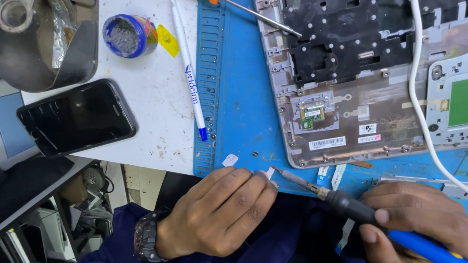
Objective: Soldering electronic components and ribbon cables on a laptop motherboard during a repair.
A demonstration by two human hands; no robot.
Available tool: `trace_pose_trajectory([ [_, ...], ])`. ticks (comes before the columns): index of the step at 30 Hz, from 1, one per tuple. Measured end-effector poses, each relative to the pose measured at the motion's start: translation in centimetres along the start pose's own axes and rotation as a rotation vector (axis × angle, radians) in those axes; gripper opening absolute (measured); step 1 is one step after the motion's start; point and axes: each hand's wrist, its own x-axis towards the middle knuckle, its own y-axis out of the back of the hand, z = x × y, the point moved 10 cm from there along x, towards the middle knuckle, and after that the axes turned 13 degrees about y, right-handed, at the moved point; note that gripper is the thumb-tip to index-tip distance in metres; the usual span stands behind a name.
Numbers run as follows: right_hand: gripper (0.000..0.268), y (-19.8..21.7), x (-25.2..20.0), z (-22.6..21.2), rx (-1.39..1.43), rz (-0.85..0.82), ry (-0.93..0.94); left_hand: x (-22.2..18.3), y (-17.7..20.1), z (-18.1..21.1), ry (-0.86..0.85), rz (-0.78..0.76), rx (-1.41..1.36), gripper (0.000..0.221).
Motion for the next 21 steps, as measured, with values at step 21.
trace_pose_trajectory([
  [21,0.023,-0.23,0.11,-0.24,0.034,-0.106,0.04,0.06,0.0,0.0,-0.003,-0.015,0.013,0.004],
])
